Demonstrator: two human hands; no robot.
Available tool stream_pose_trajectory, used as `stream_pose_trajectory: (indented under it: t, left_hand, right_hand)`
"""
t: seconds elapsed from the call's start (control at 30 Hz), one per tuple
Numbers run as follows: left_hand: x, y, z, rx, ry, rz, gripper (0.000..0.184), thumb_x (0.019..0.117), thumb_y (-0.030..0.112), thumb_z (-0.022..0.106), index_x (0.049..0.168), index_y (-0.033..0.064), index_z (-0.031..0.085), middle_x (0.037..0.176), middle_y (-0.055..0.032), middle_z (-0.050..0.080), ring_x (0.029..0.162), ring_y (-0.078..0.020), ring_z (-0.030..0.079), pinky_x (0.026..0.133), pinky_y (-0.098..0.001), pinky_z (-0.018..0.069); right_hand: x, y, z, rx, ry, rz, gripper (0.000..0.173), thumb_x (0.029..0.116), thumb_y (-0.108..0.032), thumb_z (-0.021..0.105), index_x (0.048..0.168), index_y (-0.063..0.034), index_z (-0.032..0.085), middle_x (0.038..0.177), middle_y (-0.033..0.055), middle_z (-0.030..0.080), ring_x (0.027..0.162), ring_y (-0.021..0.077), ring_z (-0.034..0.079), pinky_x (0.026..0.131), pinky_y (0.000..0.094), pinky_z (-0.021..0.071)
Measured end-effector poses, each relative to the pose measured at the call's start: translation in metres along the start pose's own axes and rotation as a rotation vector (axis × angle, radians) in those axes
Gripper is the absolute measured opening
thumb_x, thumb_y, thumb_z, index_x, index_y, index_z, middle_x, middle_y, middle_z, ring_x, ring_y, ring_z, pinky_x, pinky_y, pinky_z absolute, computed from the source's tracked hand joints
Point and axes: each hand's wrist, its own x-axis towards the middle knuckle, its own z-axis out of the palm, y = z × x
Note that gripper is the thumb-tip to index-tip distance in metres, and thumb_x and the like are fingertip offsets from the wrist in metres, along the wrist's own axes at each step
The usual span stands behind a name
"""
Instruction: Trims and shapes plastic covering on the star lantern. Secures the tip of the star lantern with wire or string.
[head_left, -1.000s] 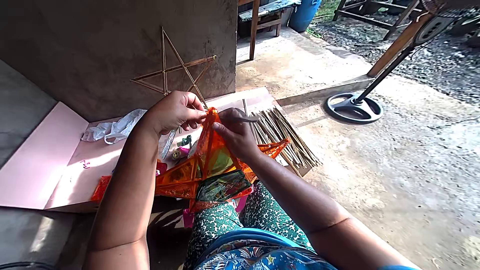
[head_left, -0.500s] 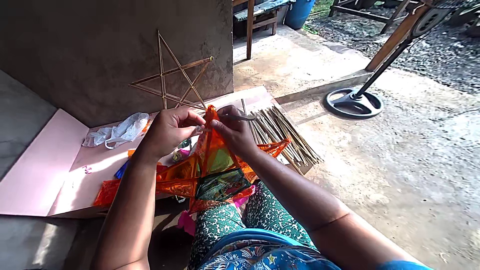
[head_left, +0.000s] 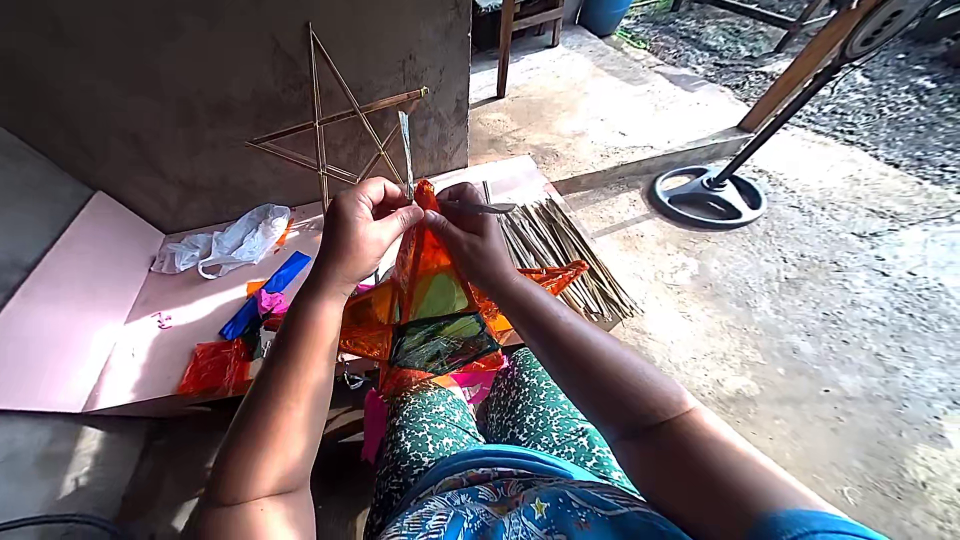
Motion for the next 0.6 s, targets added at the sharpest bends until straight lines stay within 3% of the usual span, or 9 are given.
stream_pose_trajectory:
  t: [0.33,0.6]
  left_hand:
    - [0.036,-0.038,0.014,0.065,-0.051,-0.073,0.012,0.0952,0.011,0.071,0.101,0.0015,0.067,0.097,-0.0040,0.071,0.088,-0.0028,0.067,0.084,-0.0215,0.0553]
    - [0.076,-0.129,0.038,0.174,-0.042,-0.301,0.019,0.0973,0.016,0.070,0.105,-0.0004,0.068,0.101,-0.0094,0.071,0.091,-0.0113,0.068,0.089,-0.0322,0.0540]
  right_hand:
    - [0.042,0.036,-0.018,-0.031,0.074,0.033,0.014,0.1002,-0.005,0.061,0.110,-0.0040,0.052,0.090,0.0003,0.065,0.081,0.0045,0.066,0.079,0.0236,0.0579]
    - [0.091,0.121,-0.029,-0.038,0.116,0.266,0.014,0.1009,-0.008,0.063,0.109,-0.0027,0.052,0.084,0.0022,0.066,0.073,0.0061,0.066,0.072,0.0247,0.0578]
